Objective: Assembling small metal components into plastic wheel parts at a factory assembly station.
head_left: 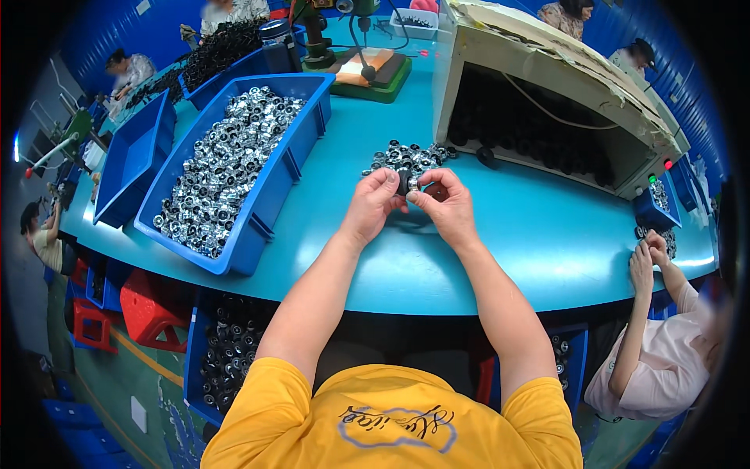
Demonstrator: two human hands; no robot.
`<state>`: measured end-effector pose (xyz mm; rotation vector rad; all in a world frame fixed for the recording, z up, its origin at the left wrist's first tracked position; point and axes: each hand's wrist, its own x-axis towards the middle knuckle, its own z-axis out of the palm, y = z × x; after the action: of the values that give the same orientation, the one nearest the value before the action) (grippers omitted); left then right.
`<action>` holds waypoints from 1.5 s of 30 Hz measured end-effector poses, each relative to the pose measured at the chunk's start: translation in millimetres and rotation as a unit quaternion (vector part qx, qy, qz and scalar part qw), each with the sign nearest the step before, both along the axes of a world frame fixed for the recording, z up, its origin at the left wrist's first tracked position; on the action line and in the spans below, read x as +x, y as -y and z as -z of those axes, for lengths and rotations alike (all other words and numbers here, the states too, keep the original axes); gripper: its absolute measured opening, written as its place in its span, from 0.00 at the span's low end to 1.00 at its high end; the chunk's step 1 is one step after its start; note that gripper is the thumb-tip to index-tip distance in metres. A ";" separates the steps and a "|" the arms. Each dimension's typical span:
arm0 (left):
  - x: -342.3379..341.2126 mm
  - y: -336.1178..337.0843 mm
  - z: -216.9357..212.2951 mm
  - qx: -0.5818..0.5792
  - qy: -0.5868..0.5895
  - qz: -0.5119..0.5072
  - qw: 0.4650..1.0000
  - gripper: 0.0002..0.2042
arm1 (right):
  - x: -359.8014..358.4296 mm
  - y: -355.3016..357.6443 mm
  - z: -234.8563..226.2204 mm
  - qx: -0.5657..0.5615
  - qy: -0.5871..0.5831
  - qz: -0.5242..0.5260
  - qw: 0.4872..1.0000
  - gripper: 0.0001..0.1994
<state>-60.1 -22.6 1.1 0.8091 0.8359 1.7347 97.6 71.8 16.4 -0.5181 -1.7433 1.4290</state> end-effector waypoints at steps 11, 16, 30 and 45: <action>7.1 -2.3 -0.5 0.000 -0.114 -0.011 0.993 0.11 | 4.3 10.8 -10.8 0.162 0.026 0.104 0.981 0.13; 9.5 0.0 -6.4 -0.004 -0.142 -0.053 0.988 0.16 | 4.7 10.7 -12.7 0.171 -0.012 0.046 0.984 0.15; 18.6 0.7 -3.9 0.000 -0.260 -0.099 0.961 0.11 | 4.8 4.5 -8.3 -0.006 0.044 0.028 0.999 0.16; 35.8 3.3 -9.8 0.031 -0.487 -0.283 0.826 0.12 | -2.6 10.3 1.1 -0.096 -0.008 0.025 0.995 0.11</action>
<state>-24.3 -25.9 10.9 1.6740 1.8558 1.7930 95.0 61.5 15.3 -0.6458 -1.5777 1.5706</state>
